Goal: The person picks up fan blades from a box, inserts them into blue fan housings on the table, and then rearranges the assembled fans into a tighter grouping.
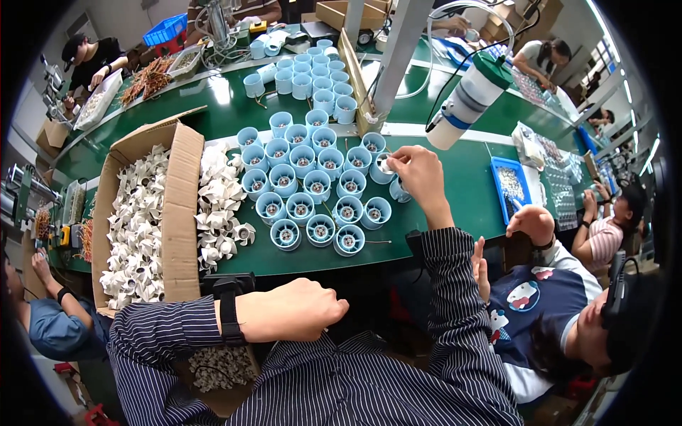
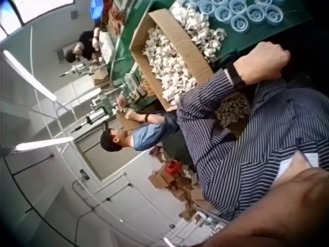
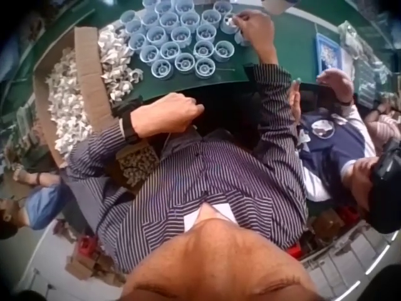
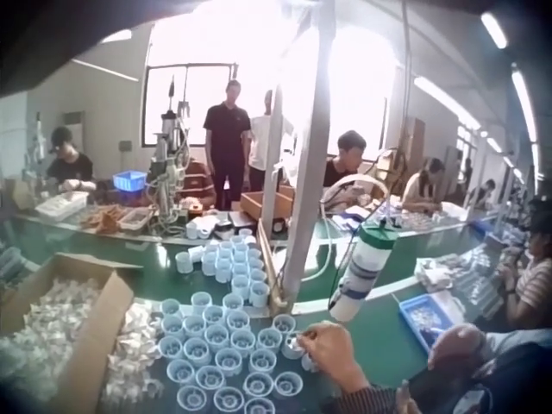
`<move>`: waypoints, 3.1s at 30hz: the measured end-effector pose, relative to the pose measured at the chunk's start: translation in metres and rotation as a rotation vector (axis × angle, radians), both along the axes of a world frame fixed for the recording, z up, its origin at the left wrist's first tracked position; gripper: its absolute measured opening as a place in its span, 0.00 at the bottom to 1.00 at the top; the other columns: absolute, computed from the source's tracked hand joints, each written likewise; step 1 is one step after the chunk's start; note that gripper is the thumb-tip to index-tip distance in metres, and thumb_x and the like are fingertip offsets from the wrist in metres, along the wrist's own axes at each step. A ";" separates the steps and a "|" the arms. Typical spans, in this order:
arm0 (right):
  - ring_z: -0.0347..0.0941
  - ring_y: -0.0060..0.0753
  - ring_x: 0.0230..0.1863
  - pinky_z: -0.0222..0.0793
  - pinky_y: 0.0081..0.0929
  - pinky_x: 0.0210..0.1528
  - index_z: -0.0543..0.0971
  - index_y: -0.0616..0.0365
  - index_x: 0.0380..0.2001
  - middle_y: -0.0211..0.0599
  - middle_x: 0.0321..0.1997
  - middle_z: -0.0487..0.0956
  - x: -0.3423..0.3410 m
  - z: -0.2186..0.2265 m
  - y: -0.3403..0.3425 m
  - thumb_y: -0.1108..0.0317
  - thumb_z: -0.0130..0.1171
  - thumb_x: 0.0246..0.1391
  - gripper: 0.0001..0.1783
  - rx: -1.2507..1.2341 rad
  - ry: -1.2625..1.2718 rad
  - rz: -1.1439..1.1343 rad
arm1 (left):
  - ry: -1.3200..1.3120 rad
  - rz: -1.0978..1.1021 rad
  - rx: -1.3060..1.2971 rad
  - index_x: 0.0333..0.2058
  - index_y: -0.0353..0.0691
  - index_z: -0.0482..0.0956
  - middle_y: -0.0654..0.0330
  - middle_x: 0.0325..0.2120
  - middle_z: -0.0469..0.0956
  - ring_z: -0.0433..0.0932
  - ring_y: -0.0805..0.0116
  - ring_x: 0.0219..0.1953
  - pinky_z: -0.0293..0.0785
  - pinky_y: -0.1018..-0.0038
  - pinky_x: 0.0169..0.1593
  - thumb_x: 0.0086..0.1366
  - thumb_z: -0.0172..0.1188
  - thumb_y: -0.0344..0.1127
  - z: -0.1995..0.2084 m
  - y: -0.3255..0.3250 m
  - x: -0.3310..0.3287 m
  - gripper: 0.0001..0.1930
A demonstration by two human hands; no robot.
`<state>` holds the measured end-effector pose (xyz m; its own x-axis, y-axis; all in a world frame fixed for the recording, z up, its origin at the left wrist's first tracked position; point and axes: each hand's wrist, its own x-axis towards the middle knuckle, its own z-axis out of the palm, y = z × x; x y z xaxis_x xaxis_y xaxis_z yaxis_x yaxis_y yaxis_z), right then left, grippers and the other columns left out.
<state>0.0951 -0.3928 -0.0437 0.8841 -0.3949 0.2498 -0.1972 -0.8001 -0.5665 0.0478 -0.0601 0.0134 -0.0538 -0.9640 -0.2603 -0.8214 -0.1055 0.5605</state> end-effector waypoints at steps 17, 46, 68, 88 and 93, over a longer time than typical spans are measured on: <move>0.83 0.47 0.42 0.76 0.43 0.48 0.90 0.56 0.39 0.44 0.40 0.85 -0.004 0.014 0.009 0.54 0.74 0.57 0.16 -0.099 0.050 -0.033 | -0.208 0.366 -0.036 0.44 0.34 0.79 0.48 0.32 0.83 0.86 0.44 0.34 0.83 0.53 0.36 0.66 0.68 0.35 0.053 0.056 0.019 0.13; 0.71 0.51 0.60 0.68 0.45 0.65 0.87 0.48 0.51 0.42 0.58 0.78 -0.027 -0.046 0.000 0.59 0.70 0.63 0.15 -0.462 -0.226 0.052 | 1.256 0.978 -0.196 0.41 0.34 0.84 0.61 0.28 0.82 0.79 0.73 0.24 0.75 0.75 0.22 0.80 0.52 0.46 0.062 -0.031 0.148 0.20; 0.74 0.55 0.59 0.73 0.47 0.61 0.78 0.59 0.46 0.48 0.54 0.80 -0.039 -0.022 0.004 0.62 0.80 0.48 0.26 -0.343 -0.050 0.044 | 1.102 0.890 -0.044 0.60 0.32 0.81 0.51 0.50 0.87 0.87 0.73 0.40 0.80 0.80 0.28 0.67 0.59 0.27 0.064 0.052 0.110 0.23; 0.81 0.55 0.42 0.77 0.48 0.49 0.89 0.61 0.30 0.48 0.34 0.84 -0.023 -0.003 -0.002 0.64 0.71 0.54 0.10 -0.366 0.058 0.065 | 0.898 0.728 0.040 0.55 0.32 0.84 0.55 0.44 0.87 0.84 0.76 0.34 0.82 0.79 0.30 0.74 0.59 0.31 0.060 0.041 0.089 0.16; 0.80 0.46 0.35 0.77 0.45 0.43 0.86 0.58 0.42 0.41 0.41 0.83 -0.051 0.017 0.023 0.67 0.69 0.63 0.08 -0.391 -0.261 -0.053 | 0.774 0.650 0.049 0.55 0.37 0.84 0.58 0.42 0.88 0.84 0.76 0.32 0.79 0.77 0.27 0.75 0.59 0.37 0.064 0.052 0.081 0.16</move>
